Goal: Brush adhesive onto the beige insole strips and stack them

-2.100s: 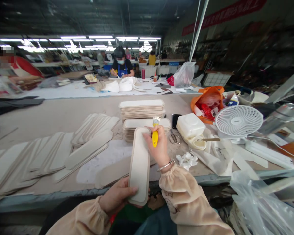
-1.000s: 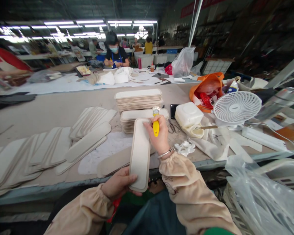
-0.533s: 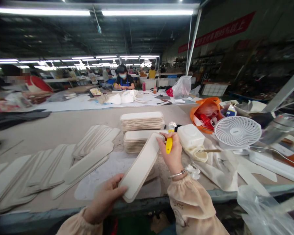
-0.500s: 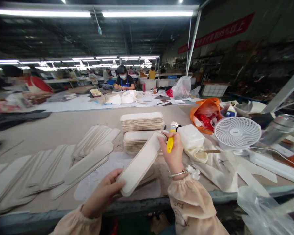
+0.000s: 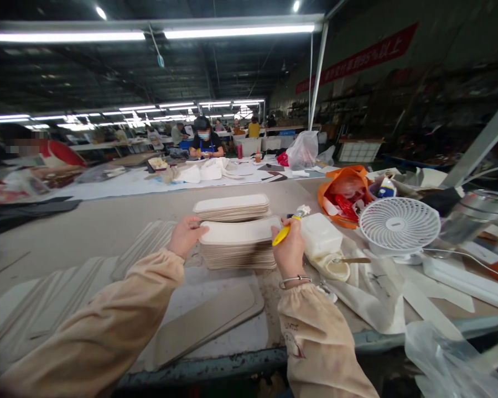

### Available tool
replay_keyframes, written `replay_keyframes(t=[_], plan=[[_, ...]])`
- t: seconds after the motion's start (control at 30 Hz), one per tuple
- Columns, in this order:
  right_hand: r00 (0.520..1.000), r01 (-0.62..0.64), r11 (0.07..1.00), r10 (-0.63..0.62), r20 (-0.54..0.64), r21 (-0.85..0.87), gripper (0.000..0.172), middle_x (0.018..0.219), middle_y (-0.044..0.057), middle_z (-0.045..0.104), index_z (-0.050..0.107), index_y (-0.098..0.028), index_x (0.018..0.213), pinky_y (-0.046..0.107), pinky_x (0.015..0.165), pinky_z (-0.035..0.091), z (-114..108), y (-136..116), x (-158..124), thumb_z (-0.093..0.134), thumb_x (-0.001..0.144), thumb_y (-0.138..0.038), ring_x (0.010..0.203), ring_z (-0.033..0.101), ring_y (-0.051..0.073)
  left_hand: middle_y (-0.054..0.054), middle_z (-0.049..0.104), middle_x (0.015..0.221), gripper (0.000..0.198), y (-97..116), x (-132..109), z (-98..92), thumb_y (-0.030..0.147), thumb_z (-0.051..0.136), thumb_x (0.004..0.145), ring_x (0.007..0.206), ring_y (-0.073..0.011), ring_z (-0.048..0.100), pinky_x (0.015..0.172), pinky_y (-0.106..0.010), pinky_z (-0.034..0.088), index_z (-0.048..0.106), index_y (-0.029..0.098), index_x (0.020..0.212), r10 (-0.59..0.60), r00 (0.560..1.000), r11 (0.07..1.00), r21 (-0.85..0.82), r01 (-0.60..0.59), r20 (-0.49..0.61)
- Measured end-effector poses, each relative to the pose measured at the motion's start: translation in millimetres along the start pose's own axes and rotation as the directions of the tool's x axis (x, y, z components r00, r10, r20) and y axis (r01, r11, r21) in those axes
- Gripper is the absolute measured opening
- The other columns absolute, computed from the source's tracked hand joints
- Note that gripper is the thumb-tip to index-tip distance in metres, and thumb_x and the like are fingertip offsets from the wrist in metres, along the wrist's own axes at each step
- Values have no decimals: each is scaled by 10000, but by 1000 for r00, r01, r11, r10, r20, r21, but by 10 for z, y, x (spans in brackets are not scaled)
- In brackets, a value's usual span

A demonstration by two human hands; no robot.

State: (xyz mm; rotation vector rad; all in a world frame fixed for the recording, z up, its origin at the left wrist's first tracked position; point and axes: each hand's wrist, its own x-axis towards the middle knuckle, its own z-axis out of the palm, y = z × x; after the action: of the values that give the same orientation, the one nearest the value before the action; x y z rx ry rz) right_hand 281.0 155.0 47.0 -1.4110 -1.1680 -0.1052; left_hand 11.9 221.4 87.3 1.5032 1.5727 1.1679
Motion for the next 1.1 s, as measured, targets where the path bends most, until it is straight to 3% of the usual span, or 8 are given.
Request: replay_keyframes(t=[0.17,0.3,0.4,0.5,0.63,0.77,1.0,1.1], plan=[[998,38,998,-35,55,-50,268,1123,133,693,491,-228,998,438,831,531,89,104,-39,601,846,-419,920,672,259,0,676,747,368,-134,51,59,242,731,680,792,-215,663,788,-341,490,596,190,1019,68,997,978,201,-58,-46],[989,126,986,-116,89,-111,258,1219,194,648,489,-216,987,513,923,497,56,84,-54,586,873,-426,1098,628,316,-86,695,1051,331,-145,-66,-7,297,686,758,865,-210,653,891,-371,476,605,176,1056,119,991,949,301,-95,-62],[971,222,971,-211,115,-89,246,1236,181,640,492,-228,964,520,996,458,-43,-47,-98,622,878,-418,1177,588,319,-125,664,1172,347,-259,-321,-179,347,605,838,895,-205,654,883,-367,498,595,157,1128,158,987,925,354,-134,-39],[944,249,967,-256,206,60,268,1200,128,660,489,-249,959,465,976,484,-174,-246,-214,658,872,-438,1113,630,285,-126,668,1194,407,-478,-756,-444,409,580,861,1062,-243,635,958,-391,488,595,162,1185,220,970,874,421,-243,103],[895,112,940,-236,379,322,242,1018,66,710,507,-273,953,407,834,539,-360,-504,-499,630,896,-474,911,688,244,-160,575,1383,703,-790,-1422,-761,472,734,724,1310,-331,500,1126,-472,363,544,166,1327,79,930,761,580,-289,360],[818,-101,894,-176,548,437,190,769,9,671,567,-261,977,336,651,503,-451,-608,-833,597,930,-443,673,622,189,-212,418,1519,998,-1015,-1826,-898,472,849,563,1417,-399,360,1153,-532,309,456,159,1425,-119,894,676,694,-246,432],[671,-472,763,-15,741,442,273,572,-41,503,603,-218,935,267,504,371,-233,-771,-1214,550,950,-485,518,452,131,-203,464,1470,959,-1146,-1896,-947,468,863,552,1380,-391,409,1142,-523,330,492,160,1381,-123,894,707,670,-226,431],[578,-571,731,34,815,374,322,529,-52,467,607,-207,866,255,468,313,-141,-908,-1360,574,923,-522,477,398,114,-205,455,1477,1000,-1197,-1886,-994,473,873,533,1381,-387,411,1149,-517,323,472,154,1392,-103,898,742,635,-217,427]])
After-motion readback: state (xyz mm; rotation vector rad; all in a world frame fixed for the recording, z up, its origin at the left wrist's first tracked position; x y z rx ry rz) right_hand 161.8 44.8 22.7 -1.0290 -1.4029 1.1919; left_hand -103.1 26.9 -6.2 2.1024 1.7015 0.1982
